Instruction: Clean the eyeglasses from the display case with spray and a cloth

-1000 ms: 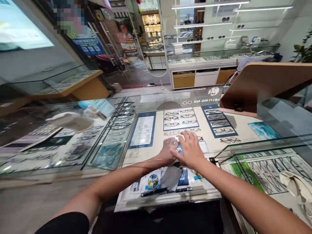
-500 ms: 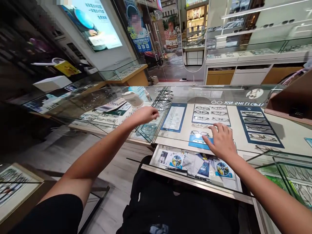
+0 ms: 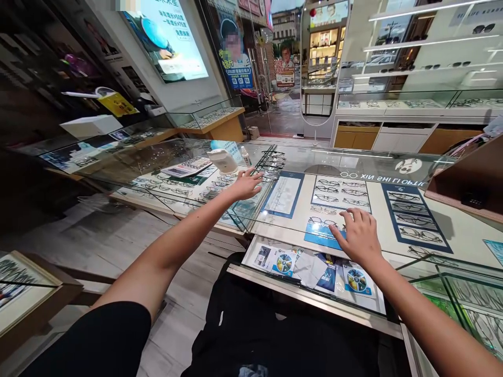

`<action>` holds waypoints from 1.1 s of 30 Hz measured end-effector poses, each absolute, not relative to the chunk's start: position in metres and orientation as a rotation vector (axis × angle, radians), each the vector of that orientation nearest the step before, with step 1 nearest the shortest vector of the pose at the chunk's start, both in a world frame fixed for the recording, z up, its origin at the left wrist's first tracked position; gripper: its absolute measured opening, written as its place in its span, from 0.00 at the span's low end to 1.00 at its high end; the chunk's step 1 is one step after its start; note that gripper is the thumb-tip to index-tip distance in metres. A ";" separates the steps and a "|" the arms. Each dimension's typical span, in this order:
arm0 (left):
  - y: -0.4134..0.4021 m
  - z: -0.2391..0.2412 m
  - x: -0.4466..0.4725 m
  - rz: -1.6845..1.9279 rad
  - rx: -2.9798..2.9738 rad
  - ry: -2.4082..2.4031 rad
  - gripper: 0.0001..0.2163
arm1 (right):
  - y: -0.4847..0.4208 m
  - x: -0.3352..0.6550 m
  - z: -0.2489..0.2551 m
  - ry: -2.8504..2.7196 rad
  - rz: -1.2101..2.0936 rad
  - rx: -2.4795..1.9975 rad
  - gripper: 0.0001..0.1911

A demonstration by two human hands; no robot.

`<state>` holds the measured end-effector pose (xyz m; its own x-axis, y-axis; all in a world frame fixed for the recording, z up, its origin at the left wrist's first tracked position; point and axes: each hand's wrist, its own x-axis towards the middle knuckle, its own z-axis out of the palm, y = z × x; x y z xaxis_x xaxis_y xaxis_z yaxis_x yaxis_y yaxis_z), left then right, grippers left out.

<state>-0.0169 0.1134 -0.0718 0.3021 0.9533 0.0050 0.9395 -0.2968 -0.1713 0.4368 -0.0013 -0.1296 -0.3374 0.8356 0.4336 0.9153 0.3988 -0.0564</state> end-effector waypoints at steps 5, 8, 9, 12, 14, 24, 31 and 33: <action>0.114 -0.071 -0.014 0.097 -2.451 -1.769 0.26 | 0.000 0.438 -0.132 -2.266 -0.275 -1.506 0.31; 0.109 -0.066 -0.013 0.078 -2.460 -1.748 0.26 | 0.000 0.438 -0.132 -2.265 -0.284 -1.504 0.31; 0.105 -0.063 -0.013 0.061 -2.465 -1.731 0.25 | 0.000 0.438 -0.132 -2.264 -0.290 -1.506 0.31; 0.082 -0.047 -0.014 -0.052 -2.488 -1.666 0.24 | -0.001 0.437 -0.130 -2.267 -0.309 -1.517 0.31; 0.057 -0.029 -0.014 -0.158 -2.522 -1.619 0.23 | -0.001 0.437 -0.130 -2.271 -0.310 -1.527 0.31; -0.061 0.013 0.028 0.198 -3.341 -1.450 0.24 | 0.001 0.438 -0.130 -2.278 -0.312 -1.538 0.31; -0.036 -0.077 0.040 0.552 -3.357 -1.421 0.28 | 0.000 0.437 -0.128 -2.286 -0.321 -1.556 0.31; -0.022 -0.102 0.039 0.628 -3.256 -1.504 0.30 | 0.000 0.437 -0.127 -2.292 -0.319 -1.558 0.32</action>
